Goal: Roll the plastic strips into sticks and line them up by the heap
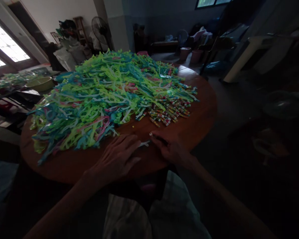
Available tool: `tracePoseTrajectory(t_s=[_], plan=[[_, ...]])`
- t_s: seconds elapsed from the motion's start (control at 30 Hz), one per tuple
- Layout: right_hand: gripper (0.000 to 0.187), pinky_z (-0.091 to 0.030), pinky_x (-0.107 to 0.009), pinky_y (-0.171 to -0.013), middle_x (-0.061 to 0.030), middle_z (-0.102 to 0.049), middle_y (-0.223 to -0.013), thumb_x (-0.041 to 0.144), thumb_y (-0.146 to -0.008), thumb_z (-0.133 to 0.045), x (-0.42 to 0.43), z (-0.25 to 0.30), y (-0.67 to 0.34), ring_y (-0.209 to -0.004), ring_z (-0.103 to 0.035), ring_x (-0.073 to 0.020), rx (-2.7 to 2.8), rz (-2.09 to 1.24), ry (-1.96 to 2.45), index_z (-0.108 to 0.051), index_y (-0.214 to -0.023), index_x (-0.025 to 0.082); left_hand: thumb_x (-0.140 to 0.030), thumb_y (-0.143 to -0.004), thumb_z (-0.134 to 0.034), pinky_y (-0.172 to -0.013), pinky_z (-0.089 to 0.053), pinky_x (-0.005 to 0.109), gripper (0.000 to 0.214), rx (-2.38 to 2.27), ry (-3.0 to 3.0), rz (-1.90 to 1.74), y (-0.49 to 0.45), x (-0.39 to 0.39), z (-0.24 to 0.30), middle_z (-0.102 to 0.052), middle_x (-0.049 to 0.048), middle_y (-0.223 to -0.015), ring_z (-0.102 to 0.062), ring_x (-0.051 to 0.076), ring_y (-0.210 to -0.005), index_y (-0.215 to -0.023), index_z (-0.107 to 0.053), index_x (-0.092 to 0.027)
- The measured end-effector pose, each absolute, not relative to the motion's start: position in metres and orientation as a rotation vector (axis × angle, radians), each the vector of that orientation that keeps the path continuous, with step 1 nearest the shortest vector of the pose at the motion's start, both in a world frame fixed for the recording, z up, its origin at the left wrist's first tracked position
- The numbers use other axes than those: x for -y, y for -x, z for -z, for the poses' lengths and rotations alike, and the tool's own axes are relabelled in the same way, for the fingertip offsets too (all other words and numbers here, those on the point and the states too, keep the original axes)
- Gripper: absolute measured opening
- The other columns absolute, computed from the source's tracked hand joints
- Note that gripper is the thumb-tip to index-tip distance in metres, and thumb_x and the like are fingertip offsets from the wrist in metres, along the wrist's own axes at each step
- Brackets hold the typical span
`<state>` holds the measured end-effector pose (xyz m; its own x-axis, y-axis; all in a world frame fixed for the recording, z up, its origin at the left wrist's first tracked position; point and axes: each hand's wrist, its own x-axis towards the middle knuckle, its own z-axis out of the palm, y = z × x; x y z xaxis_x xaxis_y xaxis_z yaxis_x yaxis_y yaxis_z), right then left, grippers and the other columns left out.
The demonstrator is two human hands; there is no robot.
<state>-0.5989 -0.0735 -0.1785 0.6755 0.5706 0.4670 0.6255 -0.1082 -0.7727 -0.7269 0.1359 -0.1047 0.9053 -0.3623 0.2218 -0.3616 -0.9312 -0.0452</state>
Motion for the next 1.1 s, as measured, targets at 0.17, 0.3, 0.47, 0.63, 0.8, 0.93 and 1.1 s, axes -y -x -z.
tracePoseTrajectory(t_s=[0.17, 0.3, 0.47, 0.63, 0.8, 0.93, 1.1], plan=[[0.029, -0.054, -0.039, -0.094, -0.008, -0.077, -0.113, 0.038, -0.097, -0.057, 0.075, 0.176, 0.591, -0.105, -0.07, -0.0256, 0.872, -0.026, 1.678, -0.075, -0.113, 0.021, -0.03, -0.1, -0.056, -0.097, -0.05, 0.048, 0.032, -0.394, 3.065, 0.189, 0.698, -0.114, 0.112, -0.065, 0.0137, -0.12, -0.057, 0.03, -0.113, -0.127, -0.063, -0.014], [0.028, -0.054, -0.039, -0.093, -0.0075, -0.077, -0.111, 0.037, -0.095, -0.06, 0.079, 0.169, 0.589, -0.103, -0.071, -0.025, 0.819, -0.086, 1.611, -0.075, -0.111, 0.02, -0.025, -0.102, -0.047, -0.093, -0.051, 0.045, 0.025, -0.321, 3.053, 0.043, 0.682, -0.108, 0.102, -0.064, 0.0131, -0.11, -0.059, 0.029, -0.107, -0.112, -0.067, -0.013], [0.029, -0.053, -0.034, -0.084, -0.0071, -0.076, -0.103, 0.038, -0.092, -0.063, 0.08, 0.169, 0.587, -0.092, -0.069, -0.0218, 0.77, -0.165, 1.549, -0.074, -0.111, 0.018, -0.016, -0.097, -0.043, -0.091, -0.051, 0.047, 0.026, -0.307, 2.901, -0.01, 0.674, -0.103, 0.104, -0.064, 0.0164, -0.108, -0.06, 0.032, -0.105, -0.106, -0.067, -0.011], [0.034, -0.04, -0.025, -0.061, -0.0013, -0.066, -0.081, 0.046, -0.092, -0.063, 0.079, 0.168, 0.584, -0.069, -0.055, -0.0138, 0.731, -0.291, 1.461, -0.074, -0.108, 0.018, -0.013, -0.099, -0.037, -0.075, -0.048, 0.038, 0.029, -0.245, 2.907, 0.091, 0.673, -0.104, 0.109, -0.064, 0.013, -0.1, -0.063, 0.028, -0.092, -0.101, -0.065, -0.014], [0.037, -0.03, -0.024, -0.054, 0.0017, -0.056, -0.072, 0.049, -0.09, -0.063, 0.082, 0.16, 0.587, -0.061, -0.042, -0.0104, 0.729, -0.398, 1.397, -0.075, -0.106, 0.017, -0.014, -0.101, -0.039, -0.069, -0.041, 0.033, 0.026, -0.268, 3.018, 0.129, 0.686, -0.105, 0.102, -0.067, 0.0076, -0.097, -0.064, 0.021, -0.082, -0.106, -0.064, -0.017], [0.032, -0.032, -0.023, -0.055, 0.0016, -0.057, -0.071, 0.044, -0.093, -0.062, 0.082, 0.158, 0.591, -0.062, -0.044, -0.0112, 0.782, -0.393, 1.43, -0.077, -0.106, 0.02, -0.013, -0.1, -0.042, -0.069, -0.04, 0.034, 0.027, -0.316, 3.043, 0.156, 0.692, -0.107, 0.1, -0.07, 0.0061, -0.099, -0.066, 0.024, -0.086, -0.112, -0.065, -0.019], [0.028, -0.04, -0.024, -0.062, 0.0008, -0.065, -0.077, 0.041, -0.097, -0.06, 0.082, 0.162, 0.592, -0.071, -0.055, -0.0134, 0.861, -0.408, 1.455, -0.079, -0.11, 0.025, -0.015, -0.102, -0.039, -0.065, -0.037, 0.034, 0.028, -0.362, 3.03, 0.243, 0.693, -0.111, 0.104, -0.069, 0.0063, -0.093, -0.065, 0.022, -0.081, -0.105, -0.066, -0.017]])
